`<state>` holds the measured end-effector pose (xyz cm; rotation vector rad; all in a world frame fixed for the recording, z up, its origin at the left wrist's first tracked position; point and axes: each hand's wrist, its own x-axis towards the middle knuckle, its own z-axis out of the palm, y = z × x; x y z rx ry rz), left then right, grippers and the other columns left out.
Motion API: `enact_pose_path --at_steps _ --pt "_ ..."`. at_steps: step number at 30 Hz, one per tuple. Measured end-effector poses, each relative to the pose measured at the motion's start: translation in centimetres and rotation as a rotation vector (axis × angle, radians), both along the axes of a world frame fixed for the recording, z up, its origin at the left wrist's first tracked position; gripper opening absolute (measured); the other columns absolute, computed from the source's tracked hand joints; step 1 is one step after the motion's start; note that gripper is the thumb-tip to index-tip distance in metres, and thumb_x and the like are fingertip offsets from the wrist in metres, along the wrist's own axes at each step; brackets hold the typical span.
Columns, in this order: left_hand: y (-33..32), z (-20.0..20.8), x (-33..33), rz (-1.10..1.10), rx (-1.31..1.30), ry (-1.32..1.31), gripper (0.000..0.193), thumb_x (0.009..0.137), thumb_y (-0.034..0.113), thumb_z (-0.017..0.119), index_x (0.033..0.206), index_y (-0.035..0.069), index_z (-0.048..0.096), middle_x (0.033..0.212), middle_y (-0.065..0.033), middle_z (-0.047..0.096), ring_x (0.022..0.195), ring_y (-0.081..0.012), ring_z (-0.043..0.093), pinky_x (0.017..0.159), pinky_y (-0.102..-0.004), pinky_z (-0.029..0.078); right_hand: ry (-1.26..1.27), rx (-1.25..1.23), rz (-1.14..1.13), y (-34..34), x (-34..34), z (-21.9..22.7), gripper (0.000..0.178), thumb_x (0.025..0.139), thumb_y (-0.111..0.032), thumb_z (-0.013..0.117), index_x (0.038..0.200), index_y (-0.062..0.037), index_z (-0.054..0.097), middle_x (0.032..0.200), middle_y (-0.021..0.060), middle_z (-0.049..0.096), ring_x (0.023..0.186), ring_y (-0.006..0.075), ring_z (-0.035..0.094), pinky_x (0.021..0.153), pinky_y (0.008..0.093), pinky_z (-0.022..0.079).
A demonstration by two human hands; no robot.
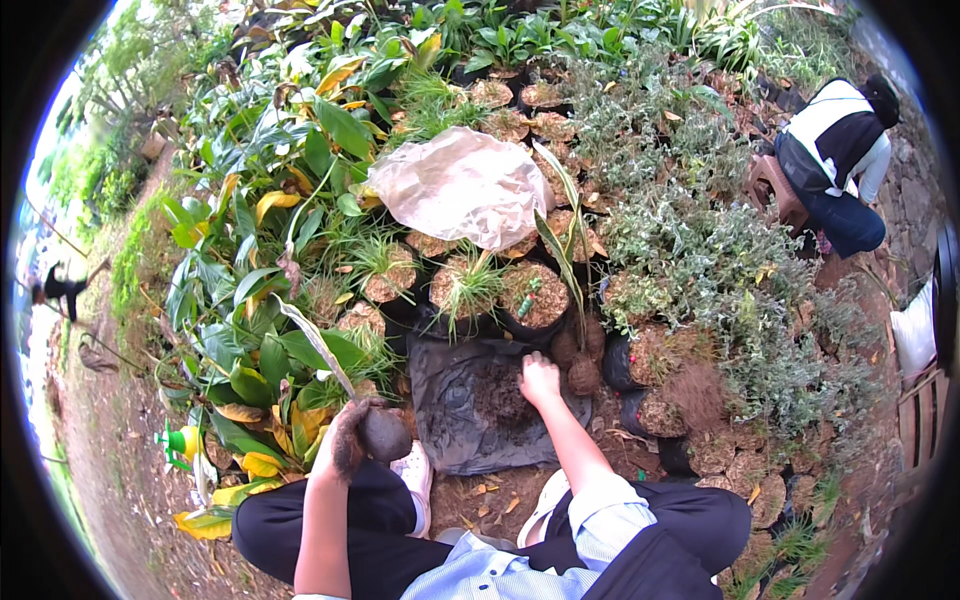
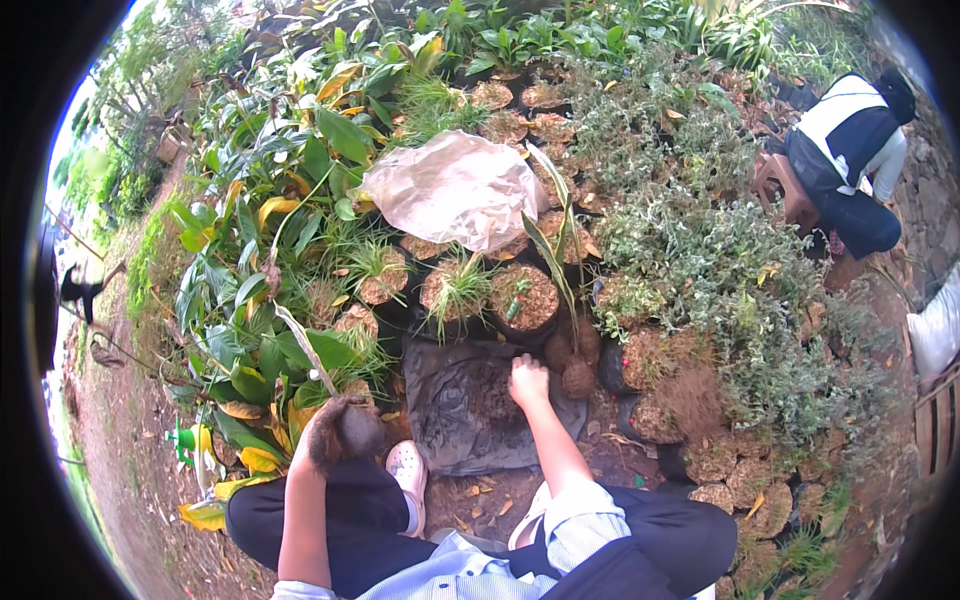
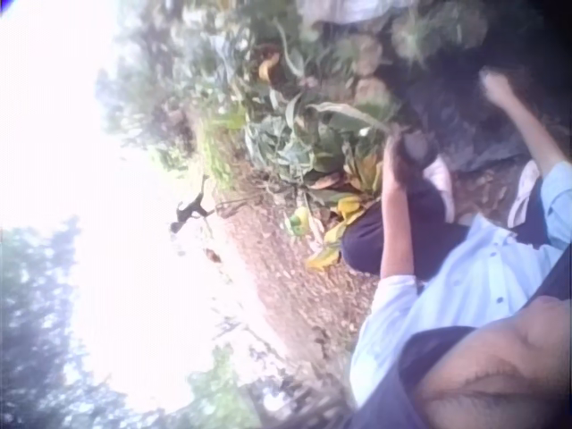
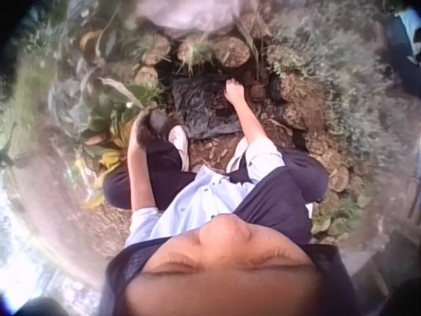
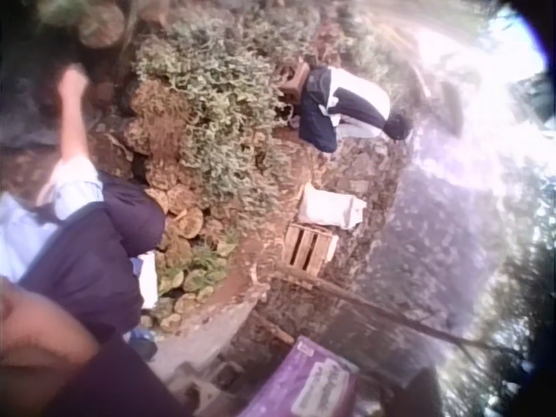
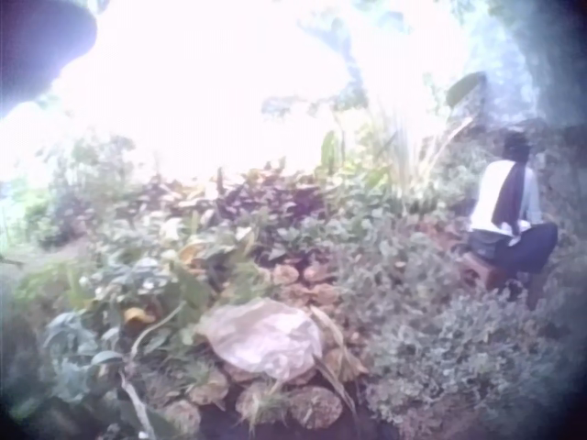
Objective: The person sits on the ground and repeatedly packs soil around the base of small potted plants using both hands. They handle multiple plants one at a time, pressing and shaping the soil to secure each plant in its pot.
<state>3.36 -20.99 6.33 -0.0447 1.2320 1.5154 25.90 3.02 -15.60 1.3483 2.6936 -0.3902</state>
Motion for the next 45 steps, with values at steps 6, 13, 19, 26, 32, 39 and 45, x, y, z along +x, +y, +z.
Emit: enact_pose_path --at_steps 6,13,19,26,32,39,45 --pt "2.5 -2.0 0.8 -0.057 -0.011 0.034 0.025 0.089 0.019 0.052 0.105 0.001 0.053 0.101 -0.0159 0.06 0.094 -0.0268 0.059 0.086 -0.04 0.047 0.191 -0.188 0.262 -1.9 -3.5 -2.8 0.055 0.066 -0.021 0.065 0.114 -0.0001 0.046 0.116 0.0192 0.047 0.107 0.0334 0.051 0.087 0.0425 0.046" --pt "4.1 -3.5 0.6 -0.043 0.006 -0.017 0.025 0.09 0.019 0.05 0.109 0.002 0.049 0.101 -0.0155 0.059 0.095 -0.0257 0.06 0.087 -0.0394 0.047 -0.115 -0.252 0.341 -3.6 -6.0 -7.0 0.089 0.061 -0.044 0.076 0.134 -0.0103 0.037 0.137 0.0167 0.035 0.127 0.0336 0.033 0.103 0.0473 0.029" --pt "4.3 -4.5 0.1 -0.034 -0.034 -0.031 0.028 0.089 0.023 0.051 0.108 0.002 0.05 0.103 -0.0184 0.059 0.096 -0.0283 0.059 0.086 -0.0424 0.048 -0.131 -0.119 0.453 -5.9 -5.9 -10.7 0.07 0.067 -0.033 0.073 0.129 -0.0167 0.046 0.137 0.0146 0.036 0.124 0.0347 0.037 0.099 0.0492 0.033" --pt "3.3 -4.4 -0.1 -0.037 0.029 -0.003 0.031 0.088 0.025 0.054 0.107 0.001 0.051 0.101 -0.019 0.06 0.097 -0.0288 0.059 0.086 -0.042 0.048 -0.243 -0.237 0.356 -4.3 -5.4 -5.6 0.031 0.084 -0.02 0.053 0.114 -0.0122 0.057 0.119 0.0153 0.051 0.098 0.0315 0.057 0.073 0.0392 0.051" --pt "2.5 -1.6 1.0 -0.021 0.136 -0.012 0.029 0.088 0.023 0.053 0.106 0.0 0.05 0.1 -0.0201 0.059 0.097 -0.0298 0.059 0.088 -0.042 0.047 -0.115 -0.251 0.263 -5.1 -2.9 -5.2 0.023 0.083 -0.015 0.049 0.103 -0.0061 0.06 0.11 0.0189 0.055 0.091 0.0336 0.061 0.075 0.0422 0.051" --pt "0.6 0.6 2.4 -0.08 0.233 -0.116 0.027 0.089 0.022 0.053 0.107 0.002 0.05 0.102 -0.023 0.057 0.096 -0.0326 0.058 0.085 -0.0464 0.049 0.44 -0.551 -0.08 -4.6 0.3 0.3 0.02 0.071 -0.013 0.062 0.089 -0.0025 0.062 0.082 0.0156 0.065 0.079 0.0277 0.063 0.073 0.0352 0.049" --pt "-1.0 2.3 3.1 -0.109 0.268 -0.143 0.026 0.088 0.022 0.053 0.109 0.007 0.049 0.106 -0.0197 0.057 0.097 -0.0343 0.058 0.077 -0.0554 0.05 1.153 -1.459 -0.88 -4.0 1.9 6.0 0.017 0.082 -0.019 0.06 0.093 -0.0065 0.063 0.077 0.0036 0.063 0.071 0.0155 0.061 0.069 0.0296 0.049"
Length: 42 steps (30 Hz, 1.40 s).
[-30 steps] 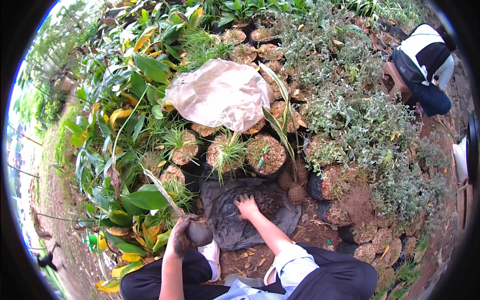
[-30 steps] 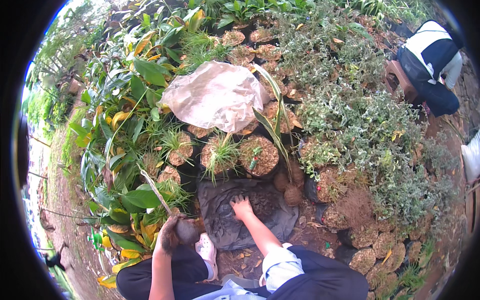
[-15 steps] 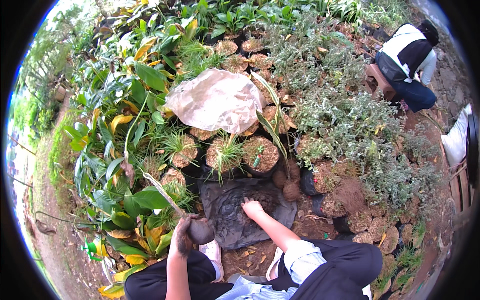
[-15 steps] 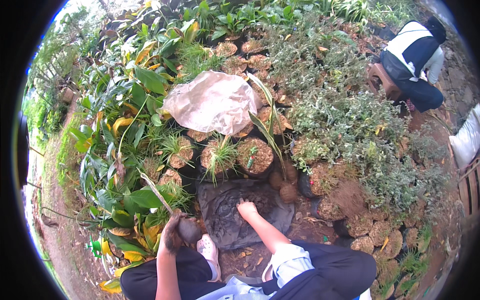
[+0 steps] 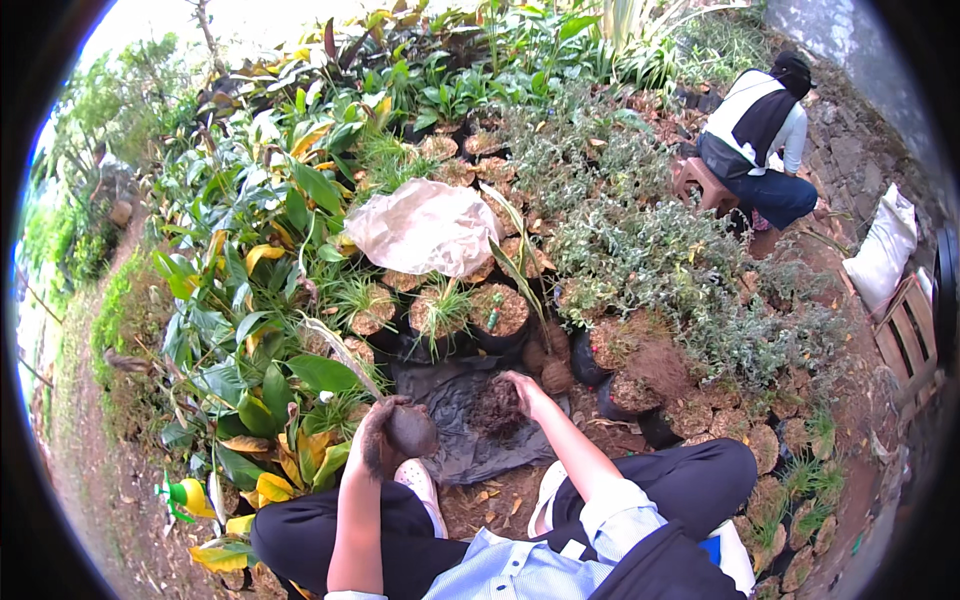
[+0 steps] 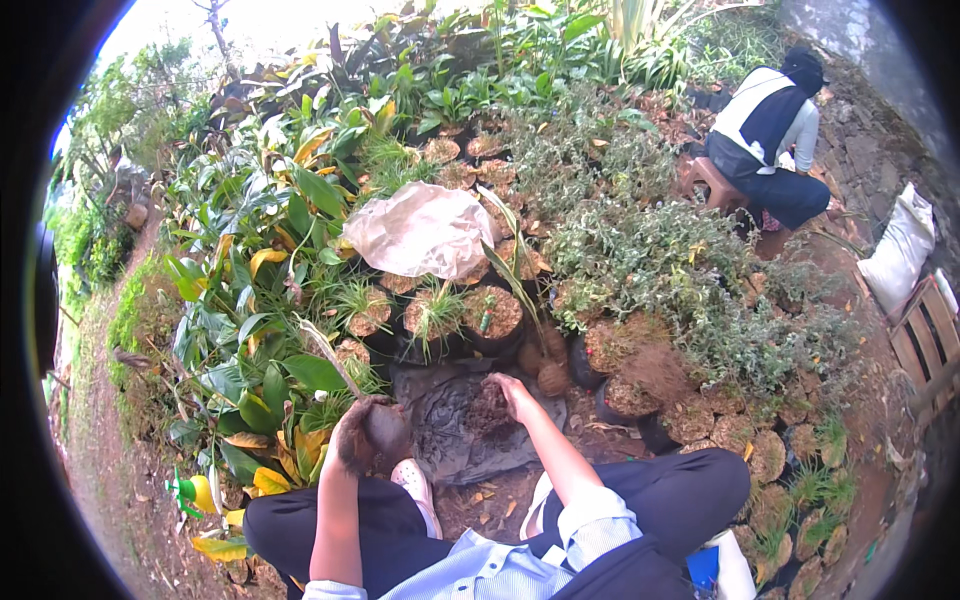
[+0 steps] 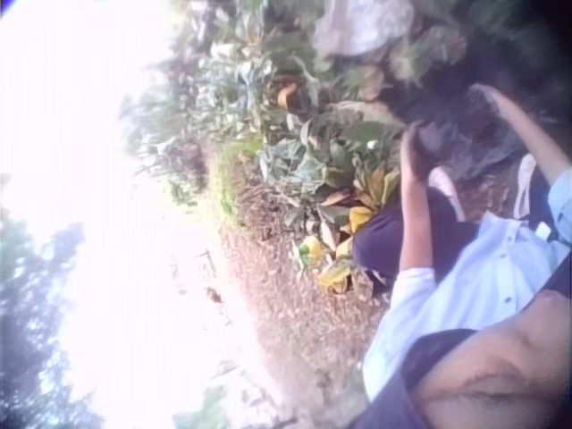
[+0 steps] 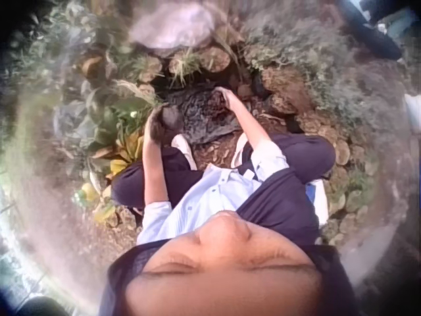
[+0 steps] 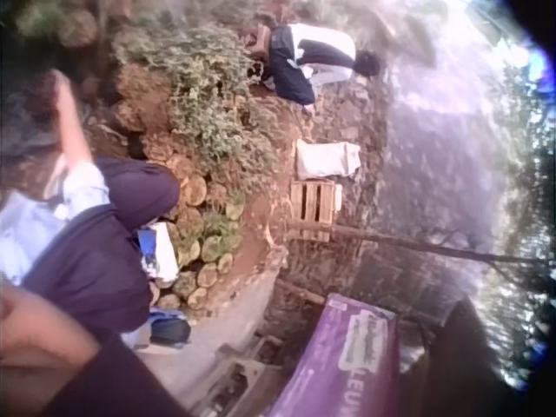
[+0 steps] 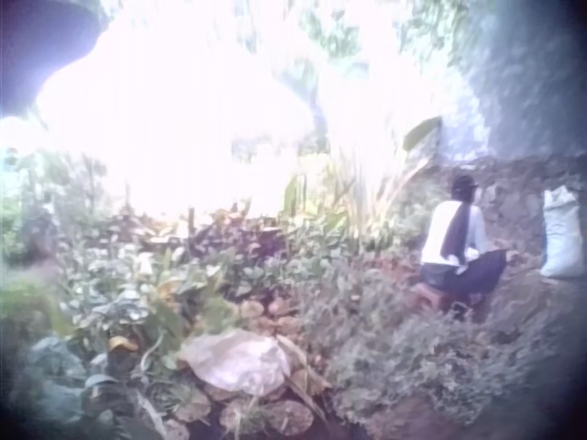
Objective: The person sits on the ground and repeatedly packs soil around the base of small potted plants using both hands. They handle multiple plants one at a time, pressing and shaping the soil to secure each plant in its pot.
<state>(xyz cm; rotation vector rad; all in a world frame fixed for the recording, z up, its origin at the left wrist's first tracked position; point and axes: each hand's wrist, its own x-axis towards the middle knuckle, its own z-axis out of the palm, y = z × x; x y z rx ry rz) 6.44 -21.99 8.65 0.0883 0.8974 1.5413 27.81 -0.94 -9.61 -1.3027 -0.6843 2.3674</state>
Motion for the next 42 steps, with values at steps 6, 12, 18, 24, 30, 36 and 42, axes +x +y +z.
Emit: enact_pose_path --at_steps 6,12,18,24,30,36,42 --pt "1.5 1.9 0.7 -0.107 0.045 0.147 0.029 0.088 0.025 0.05 0.107 0.003 0.053 0.105 -0.0179 0.059 0.097 -0.0299 0.058 0.085 -0.0431 0.049 0.436 0.019 -0.253 0.9 3.1 0.6 0.025 0.086 -0.03 0.051 0.086 -0.0073 0.061 0.076 0.0095 0.063 0.067 0.0251 0.063 0.057 0.0269 0.052" --pt "3.5 4.8 -0.7 -0.193 0.101 0.282 0.025 0.088 0.021 0.049 0.104 0.002 0.055 0.098 -0.0138 0.062 0.088 -0.0264 0.062 0.078 -0.0406 0.052 0.735 -0.219 -0.481 -2.3 1.7 7.4 0.035 0.084 -0.038 0.046 0.094 -0.0069 0.06 0.095 0.0144 0.064 0.097 0.0316 0.06 0.092 0.0603 0.039" --pt "6.8 3.0 -1.5 -0.162 0.162 0.261 0.025 0.088 0.019 0.049 0.104 0.0 0.054 0.097 -0.0162 0.062 0.09 -0.0275 0.061 0.084 -0.0407 0.049 0.731 -0.181 -0.58 -4.0 0.7 10.4 0.04 0.084 -0.042 0.049 0.099 -0.0069 0.06 0.091 0.0142 0.06 0.084 0.0268 0.058 0.08 0.0505 0.045" --pt "8.4 -0.7 -0.5 -0.181 0.103 0.098 0.027 0.088 0.023 0.049 0.105 0.003 0.054 0.103 -0.0166 0.06 0.095 -0.0294 0.059 0.087 -0.0434 0.048 0.915 -0.047 -0.547 -2.4 1.7 6.9 0.019 0.081 -0.011 0.061 0.096 0.0004 0.06 0.075 0.008 0.054 0.053 0.0106 0.041 0.047 0.0206 0.035" --pt "7.2 -4.3 -1.0 -0.132 0.049 0.111 0.024 0.086 0.022 0.049 0.101 0.004 0.052 0.1 -0.018 0.061 0.092 -0.0295 0.06 0.085 -0.043 0.049 0.8 -0.073 -0.743 -5.4 0.1 11.1 0.02 0.085 -0.01 0.057 0.104 -0.0037 0.059 0.092 0.0142 0.063 0.093 0.0212 0.059 0.073 0.0283 0.052" --pt "6.2 -2.9 -0.5 -0.094 -0.027 0.172 0.023 0.087 0.022 0.047 0.099 0.003 0.052 0.097 -0.0177 0.062 0.089 -0.0277 0.061 0.082 -0.0406 0.05 1.058 -0.014 -0.426 -4.4 0.5 7.4 0.019 0.086 -0.019 0.06 0.102 -0.0087 0.06 0.087 0.0076 0.064 0.084 0.0202 0.062 0.073 0.0278 0.052" --pt "5.4 -5.2 -1.8 -0.113 -0.037 0.096 0.023 0.088 0.028 0.048 0.1 0.008 0.053 0.1 -0.0136 0.061 0.09 -0.0296 0.06 0.076 -0.049 0.051 0.722 -0.118 -0.48 -4.6 -0.1 10.0 0.029 0.085 -0.041 0.055 0.095 -0.0166 0.065 0.087 0.0009 0.066 0.081 0.0174 0.062 0.072 0.0563 0.047"
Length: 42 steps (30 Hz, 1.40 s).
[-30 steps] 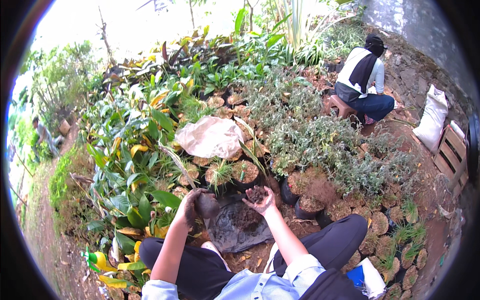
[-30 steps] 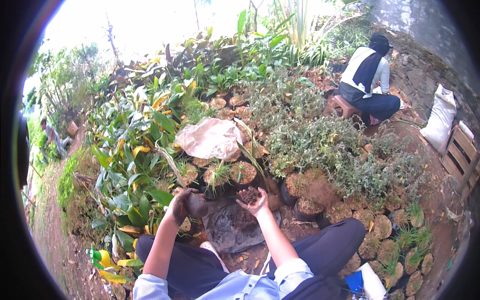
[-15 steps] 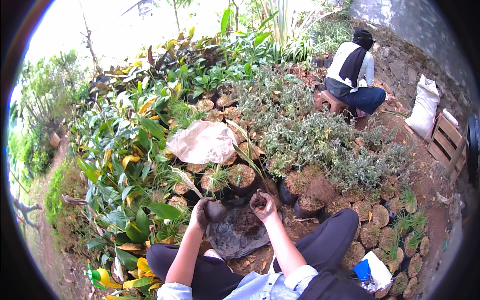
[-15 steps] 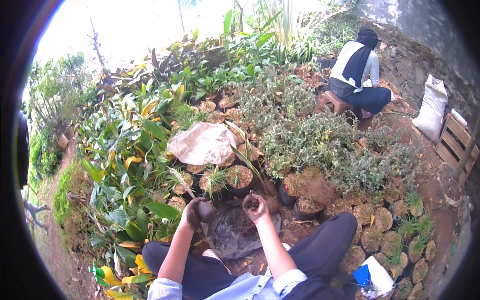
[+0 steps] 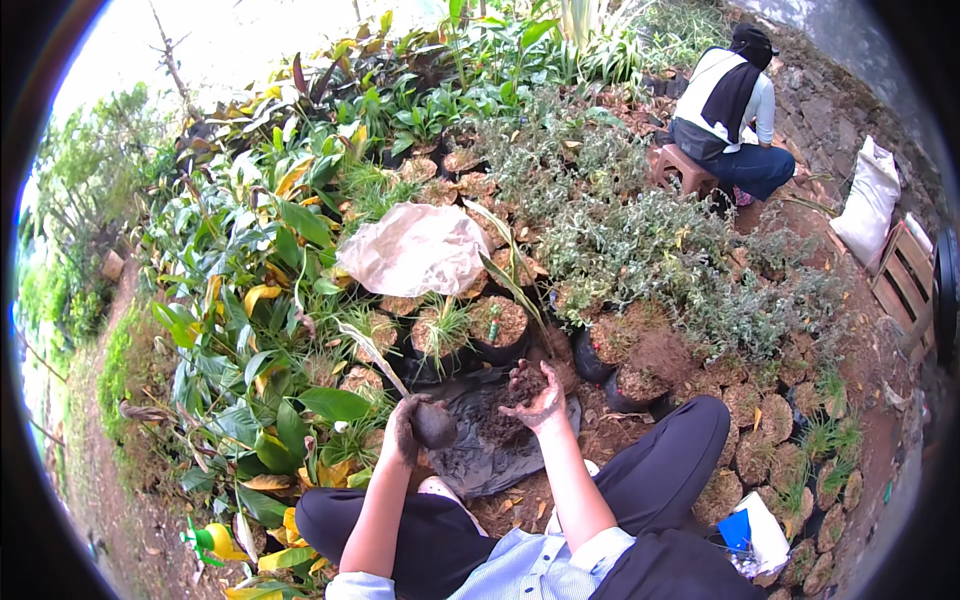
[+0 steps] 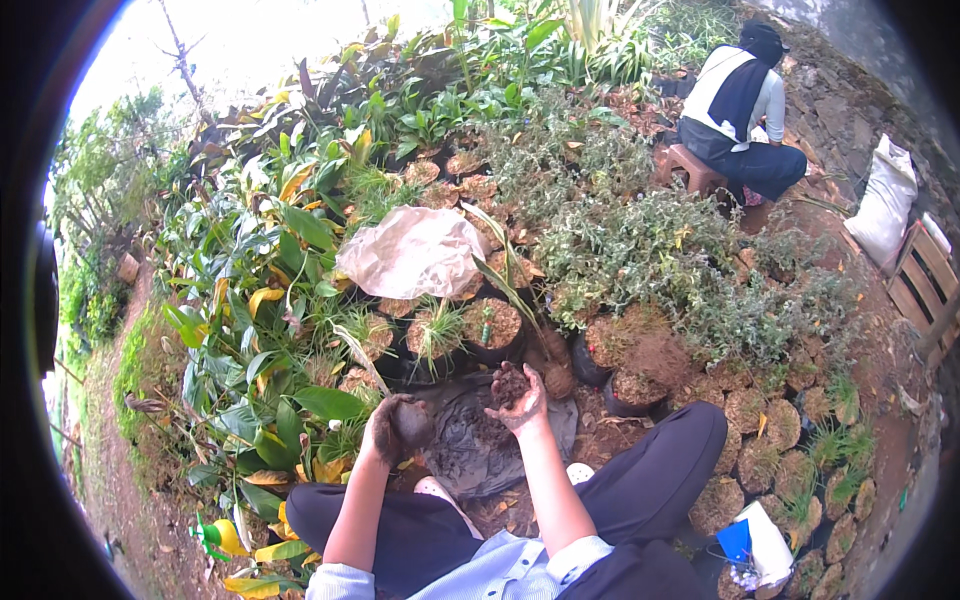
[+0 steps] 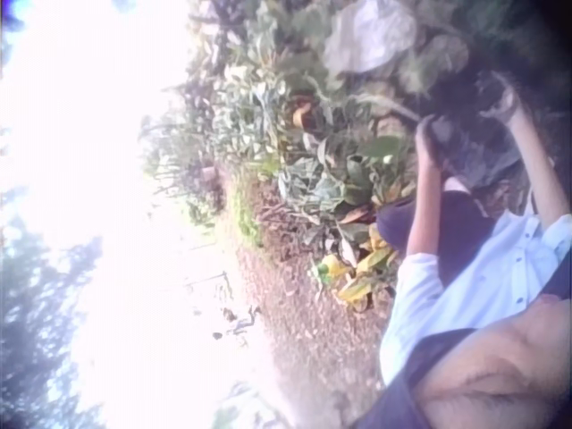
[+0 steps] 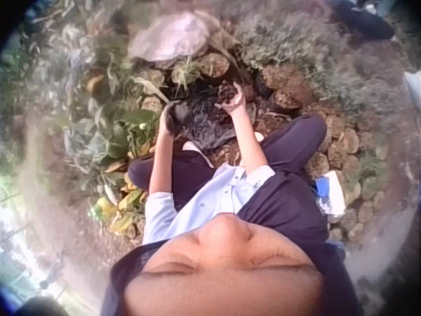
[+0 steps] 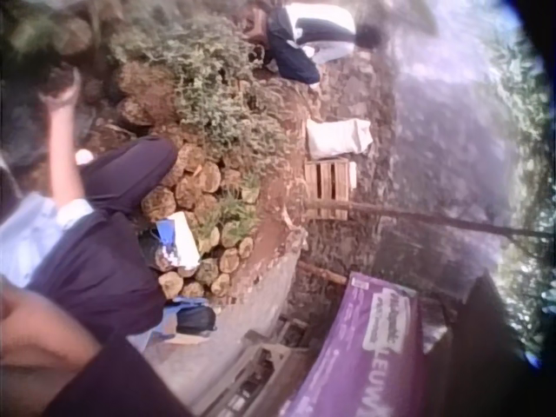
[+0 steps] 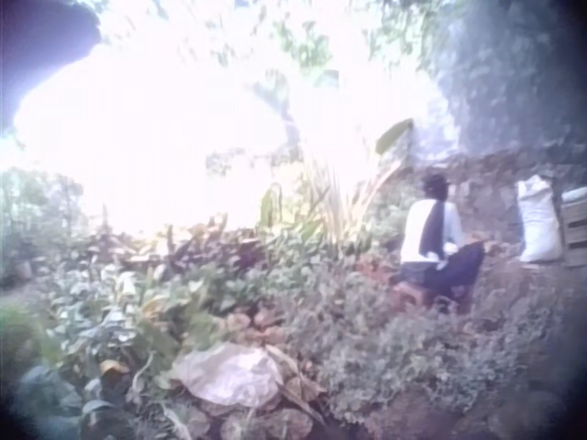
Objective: The person sits on the ground and repeatedly packs soil around the base of small potted plants using both hands. They handle multiple plants one at a time, pressing and shaping the soil to secure each plant in its pot.
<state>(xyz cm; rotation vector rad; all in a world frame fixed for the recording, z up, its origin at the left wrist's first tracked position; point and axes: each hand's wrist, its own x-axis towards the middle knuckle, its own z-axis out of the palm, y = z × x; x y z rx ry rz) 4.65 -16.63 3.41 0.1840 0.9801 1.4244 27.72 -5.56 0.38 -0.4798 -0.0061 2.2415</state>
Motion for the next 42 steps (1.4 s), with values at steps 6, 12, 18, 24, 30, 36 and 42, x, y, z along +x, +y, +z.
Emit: enact_pose_path --at_steps 6,12,18,24,30,36,42 --pt "-0.1 -1.6 -0.5 0.012 0.026 0.04 0.022 0.088 0.026 0.049 0.099 0.008 0.054 0.101 -0.015 0.06 0.089 -0.0308 0.06 0.077 -0.0509 0.05 0.062 -0.082 -0.219 0.6 -1.3 -1.1 0.022 0.086 -0.022 0.056 0.1 -0.0049 0.062 0.093 0.0102 0.064 0.085 0.0223 0.062 0.072 0.0383 0.052" --pt "0.4 -1.1 -0.1 -0.005 -0.003 0.028 0.021 0.087 0.024 0.05 0.098 0.008 0.054 0.099 -0.0152 0.06 0.088 -0.0306 0.06 0.076 -0.0497 0.051 -0.031 0.03 -0.243 0.4 -1.9 -2.5 0.025 0.081 0.001 0.052 0.105 0.0003 0.058 0.11 0.0153 0.058 0.099 0.0275 0.059 0.077 0.0291 0.053" --pt "1.3 -1.1 0.4 -0.032 0.015 0.062 0.02 0.086 0.025 0.051 0.098 0.008 0.054 0.098 -0.015 0.06 0.087 -0.0298 0.061 0.075 -0.0484 0.052 0.073 0.015 -0.176 -0.3 -1.9 0.1 0.021 0.087 -0.012 0.049 0.102 -0.0031 0.06 0.103 0.0124 0.062 0.096 0.0279 0.06 0.071 0.0328 0.053" --pt "1.8 -0.5 1.1 -0.046 0.003 0.041 0.02 0.086 0.025 0.051 0.098 0.009 0.054 0.098 -0.0151 0.06 0.087 -0.0304 0.061 0.075 -0.05 0.052 -0.103 0.082 -0.104 0.2 -1.7 -0.8 0.045 0.09 -0.046 0.049 0.056 -0.0176 0.039 0.057 -0.0019 0.039 0.046 0.0131 0.036 0.042 0.0244 0.025" --pt "1.8 -0.4 1.2 -0.044 -0.006 0.042 0.021 0.086 0.026 0.051 0.098 0.009 0.054 0.098 -0.0148 0.06 0.088 -0.0306 0.061 0.075 -0.0503 0.052 -0.26 0.051 -0.184 -0.4 -1.9 0.7 0.048 0.09 -0.045 0.051 0.057 -0.0183 0.029 0.055 -0.0031 0.026 0.045 0.0103 0.025 0.042 0.025 0.019" --pt "1.7 -0.4 1.1 -0.055 -0.01 0.061 0.021 0.087 0.026 0.05 0.099 0.01 0.053 0.099 -0.0145 0.061 0.089 -0.0299 0.061 0.075 -0.0492 0.052 -0.287 0.088 -0.232 -0.1 -2.3 2.4 0.015 0.09 -0.026 0.054 0.088 -0.0108 0.056 0.064 -0.0019 0.045 0.049 0.011 0.036 0.044 0.024 0.03" --pt "1.5 -0.6 1.0 -0.055 0.002 0.049 0.02 0.087 0.026 0.05 0.098 0.01 0.054 0.1 -0.0142 0.061 0.09 -0.0299 0.061 0.076 -0.0497 0.051 -0.304 0.215 -0.193 -0.3 -1.9 2.1 0.023 0.091 -0.019 0.055 0.108 -0.0038 0.057 0.071 -0.0007 0.052 0.051 0.0065 0.038 0.044 0.0205 0.031"
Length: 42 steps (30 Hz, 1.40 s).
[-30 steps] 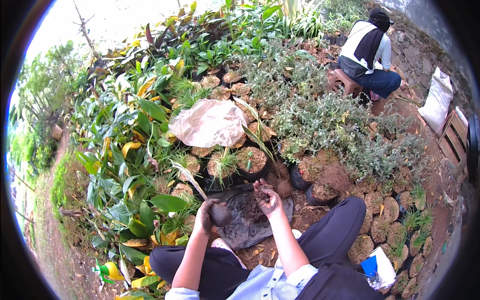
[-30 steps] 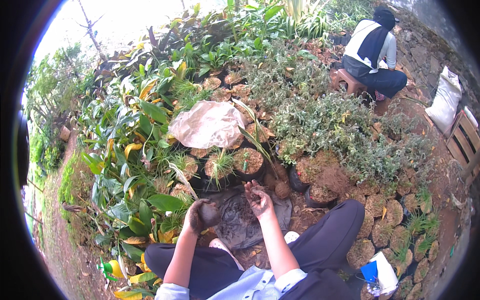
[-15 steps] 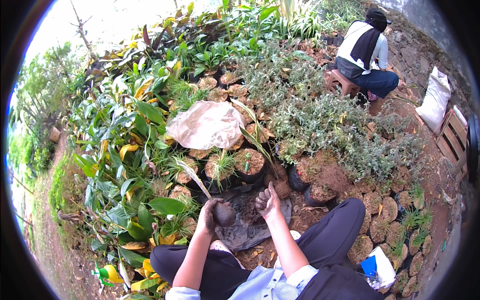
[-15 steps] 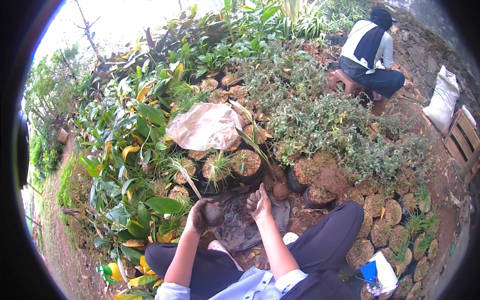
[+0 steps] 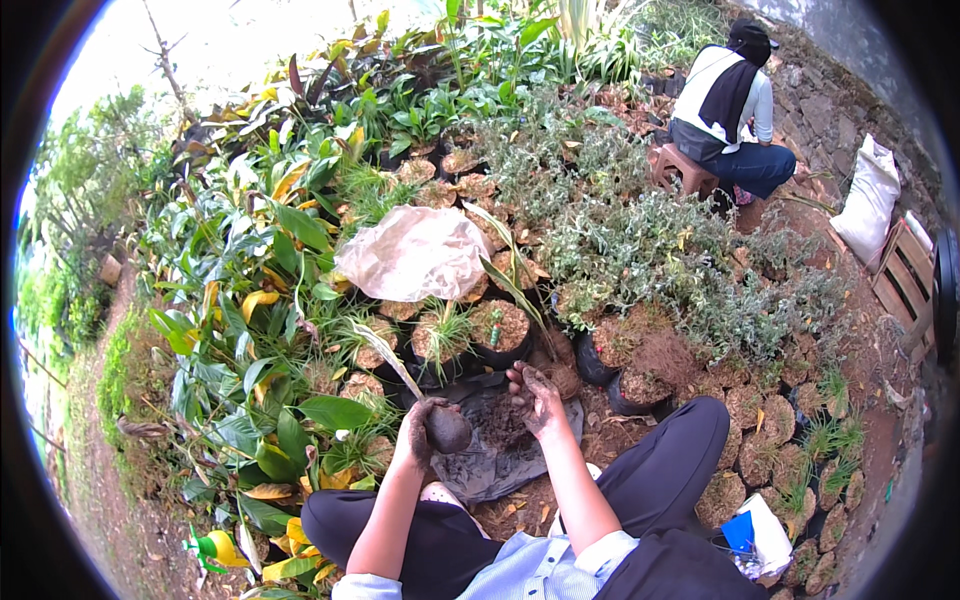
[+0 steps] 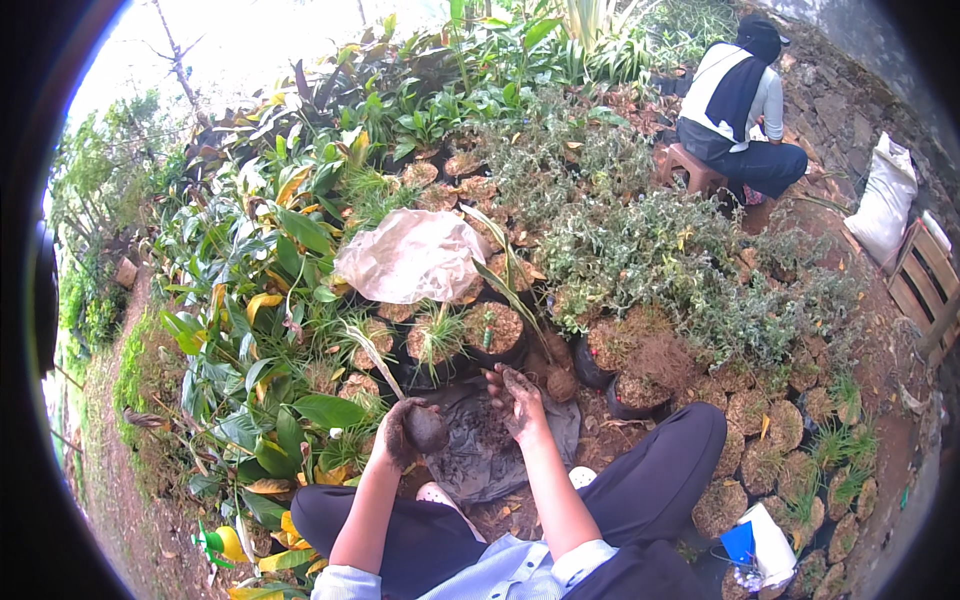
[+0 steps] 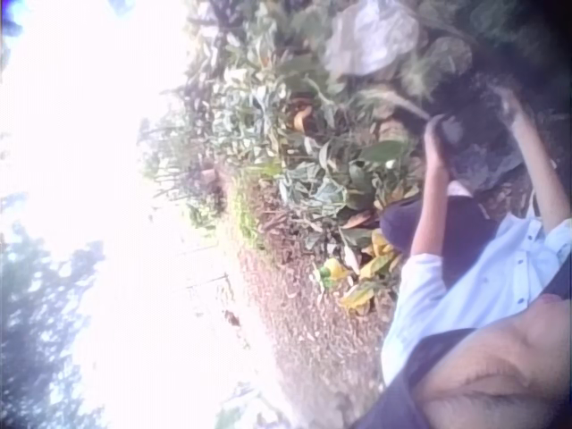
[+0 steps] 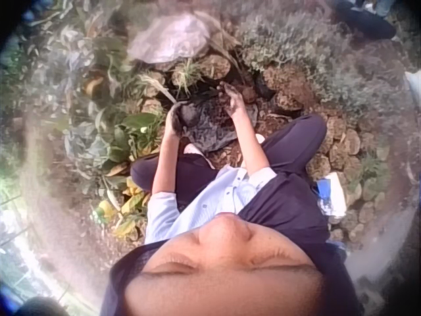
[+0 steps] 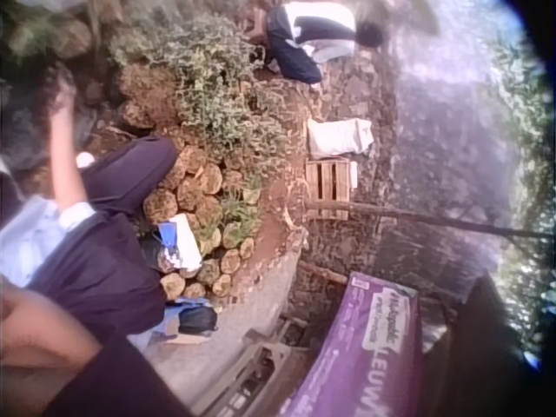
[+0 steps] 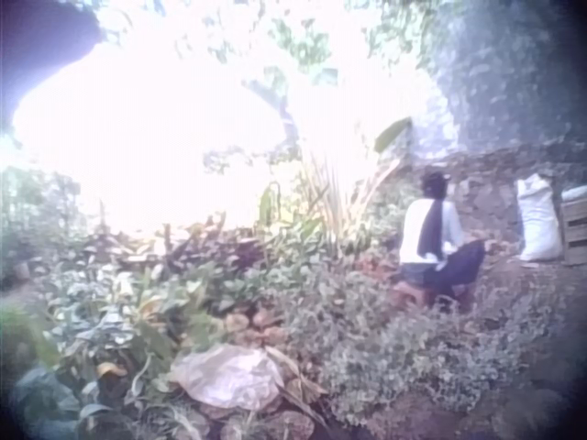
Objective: The person sits on the ground and repeatedly packs soil around the base of small potted plants using both hands. They handle multiple plants one at a time, pressing and shaping the soil to secure each plant in its pot.
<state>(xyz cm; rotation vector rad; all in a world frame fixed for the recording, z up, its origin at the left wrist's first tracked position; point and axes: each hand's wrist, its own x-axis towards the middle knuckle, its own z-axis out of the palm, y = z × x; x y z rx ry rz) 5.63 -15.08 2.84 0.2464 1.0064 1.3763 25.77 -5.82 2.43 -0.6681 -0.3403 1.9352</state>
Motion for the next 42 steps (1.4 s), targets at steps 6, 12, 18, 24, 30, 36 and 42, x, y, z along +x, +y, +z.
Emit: enact_pose_path --at_steps 6,12,18,24,30,36,42 --pt "-0.1 -0.6 -0.3 0.003 0.005 -0.025 0.019 0.087 0.025 0.05 0.097 0.01 0.054 0.1 -0.0142 0.061 0.09 -0.0305 0.06 0.077 -0.0502 0.05 0.065 0.019 0.058 -0.2 0.6 -1.5 0.021 0.092 -0.022 0.054 0.1 -0.0033 0.056 0.068 -0.0026 0.041 0.053 0.0043 0.037 0.044 0.0186 0.027" --pt "-0.1 0.2 -0.1 0.007 -0.009 -0.038 0.019 0.086 0.025 0.051 0.097 0.01 0.054 0.099 -0.0147 0.061 0.089 -0.0301 0.06 0.077 -0.0499 0.05 0.191 0.032 0.096 -0.1 0.2 0.2 0.028 0.093 -0.028 0.05 0.105 -0.0031 0.055 0.076 0.0012 0.052 0.066 0.0137 0.051 0.054 0.0247 0.04" --pt "0.1 0.7 0.0 -0.003 -0.024 -0.025 0.019 0.086 0.025 0.05 0.098 0.01 0.053 0.099 -0.0154 0.061 0.089 -0.0299 0.061 0.076 -0.0485 0.052 0.368 0.081 0.204 0.7 0.9 -1.4 0.035 0.094 -0.024 0.043 0.12 -0.0018 0.048 0.113 0.0144 0.056 0.097 0.0259 0.058 0.075 0.0338 0.051" --pt "-0.2 0.4 -0.2 0.004 -0.01 0.009 0.019 0.087 0.025 0.048 0.099 0.01 0.052 0.1 -0.0158 0.062 0.089 -0.0301 0.061 0.076 -0.0479 0.052 0.188 0.151 0.122 0.3 0.0 -1.0 0.029 0.093 -0.015 0.047 0.117 -0.0006 0.049 0.118 0.0174 0.055 0.102 0.026 0.058 0.078 0.0311 0.052" --pt "0.0 0.4 0.0 0.002 0.001 -0.004 0.019 0.087 0.025 0.049 0.099 0.01 0.053 0.1 -0.0153 0.062 0.091 -0.0294 0.06 0.079 -0.0481 0.051 0.04 0.002 0.128 0.0 0.0 0.3 0.027 0.092 -0.033 0.05 0.087 -0.0069 0.052 0.075 0.0047 0.052 0.059 0.0151 0.052 0.049 0.022 0.041" --pt "0.1 0.8 0.0 -0.004 -0.03 -0.017 0.019 0.087 0.024 0.049 0.098 0.01 0.053 0.1 -0.0151 0.061 0.091 -0.0291 0.06 0.08 -0.0482 0.051 0.08 -0.056 0.062 0.2 -0.2 -0.1 0.054 0.089 -0.057 0.04 0.056 -0.0159 0.027 0.048 -0.0029 0.02 0.037 0.0103 0.016 0.036 0.0253 0.013" --pt "0.2 0.9 0.2 0.003 -0.02 -0.014 0.019 0.086 0.024 0.05 0.097 0.009 0.054 0.099 -0.0149 0.061 0.089 -0.0288 0.061 0.08 -0.0467 0.051 0.348 -0.002 0.142 0.1 0.1 1.6 0.031 0.093 -0.036 0.046 0.079 -0.0083 0.051 0.066 0.0026 0.046 0.056 0.015 0.043 0.049 0.0282 0.035"
